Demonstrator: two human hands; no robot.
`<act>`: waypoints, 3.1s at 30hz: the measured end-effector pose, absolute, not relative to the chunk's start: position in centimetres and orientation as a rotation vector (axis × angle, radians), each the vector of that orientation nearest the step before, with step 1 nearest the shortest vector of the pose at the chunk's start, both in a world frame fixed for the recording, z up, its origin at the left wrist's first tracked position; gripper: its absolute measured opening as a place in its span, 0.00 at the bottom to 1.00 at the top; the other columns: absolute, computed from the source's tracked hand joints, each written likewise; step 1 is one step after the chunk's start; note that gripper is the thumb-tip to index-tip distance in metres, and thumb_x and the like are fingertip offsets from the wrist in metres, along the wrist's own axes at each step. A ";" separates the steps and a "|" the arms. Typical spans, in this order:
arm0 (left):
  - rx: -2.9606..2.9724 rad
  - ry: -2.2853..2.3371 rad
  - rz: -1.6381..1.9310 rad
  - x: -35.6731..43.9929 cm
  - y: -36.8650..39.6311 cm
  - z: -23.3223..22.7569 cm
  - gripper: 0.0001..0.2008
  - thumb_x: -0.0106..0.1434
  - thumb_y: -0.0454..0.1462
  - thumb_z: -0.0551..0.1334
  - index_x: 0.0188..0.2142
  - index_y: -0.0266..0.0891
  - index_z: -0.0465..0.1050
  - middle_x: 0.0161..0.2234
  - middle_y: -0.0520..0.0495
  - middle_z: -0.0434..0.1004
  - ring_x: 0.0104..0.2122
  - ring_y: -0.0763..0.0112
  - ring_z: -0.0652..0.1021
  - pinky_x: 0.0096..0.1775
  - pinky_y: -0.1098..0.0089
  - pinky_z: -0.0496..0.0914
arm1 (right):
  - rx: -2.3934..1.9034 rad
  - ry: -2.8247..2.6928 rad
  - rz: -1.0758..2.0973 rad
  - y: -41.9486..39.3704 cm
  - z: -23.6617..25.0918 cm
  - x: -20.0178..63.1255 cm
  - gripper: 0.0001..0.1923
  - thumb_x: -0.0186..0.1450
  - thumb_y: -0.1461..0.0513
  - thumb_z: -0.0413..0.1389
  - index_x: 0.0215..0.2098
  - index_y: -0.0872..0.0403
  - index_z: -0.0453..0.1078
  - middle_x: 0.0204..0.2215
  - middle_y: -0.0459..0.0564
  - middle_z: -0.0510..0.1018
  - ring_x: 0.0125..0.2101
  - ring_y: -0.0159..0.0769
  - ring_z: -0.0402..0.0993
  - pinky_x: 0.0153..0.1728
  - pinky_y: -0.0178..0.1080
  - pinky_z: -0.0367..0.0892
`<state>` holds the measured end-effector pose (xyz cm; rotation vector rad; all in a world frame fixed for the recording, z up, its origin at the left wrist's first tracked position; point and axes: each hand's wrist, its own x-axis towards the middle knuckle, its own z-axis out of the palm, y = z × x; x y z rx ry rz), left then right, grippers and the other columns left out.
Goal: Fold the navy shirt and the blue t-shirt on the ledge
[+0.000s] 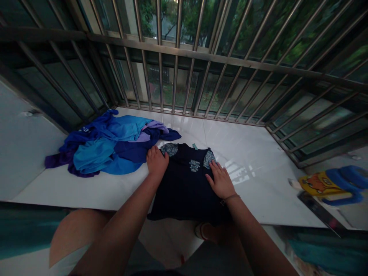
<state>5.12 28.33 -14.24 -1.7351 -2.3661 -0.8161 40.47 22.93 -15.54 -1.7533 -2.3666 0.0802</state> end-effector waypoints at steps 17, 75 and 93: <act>-2.840 -1.515 -0.570 7.3 23.6 -12.4 0.22 0.80 0.48 0.62 0.66 0.44 0.75 0.61 0.38 0.84 0.64 0.51 0.81 0.78 0.45 0.57 | -1.807 -2.341 0.124 22.8 -14.4 39.9 0.35 0.82 0.48 0.50 0.81 0.53 0.62 0.82 0.60 0.60 0.80 0.57 0.58 0.78 0.63 0.53; -2.581 -1.955 -0.779 8.8 34.9 -15.9 0.22 0.78 0.46 0.63 0.65 0.40 0.81 0.74 0.33 0.74 0.73 0.43 0.73 0.76 0.42 0.62 | -1.794 -2.329 0.123 22.7 -14.7 39.9 0.35 0.82 0.47 0.51 0.81 0.54 0.63 0.81 0.58 0.63 0.81 0.57 0.56 0.79 0.63 0.51; -2.292 -2.184 -0.835 10.0 32.8 -14.6 0.23 0.78 0.43 0.60 0.67 0.39 0.78 0.69 0.31 0.79 0.69 0.42 0.76 0.74 0.41 0.62 | -1.782 -2.413 0.175 25.4 -14.7 40.3 0.37 0.83 0.46 0.49 0.83 0.53 0.58 0.83 0.59 0.57 0.82 0.57 0.51 0.80 0.68 0.47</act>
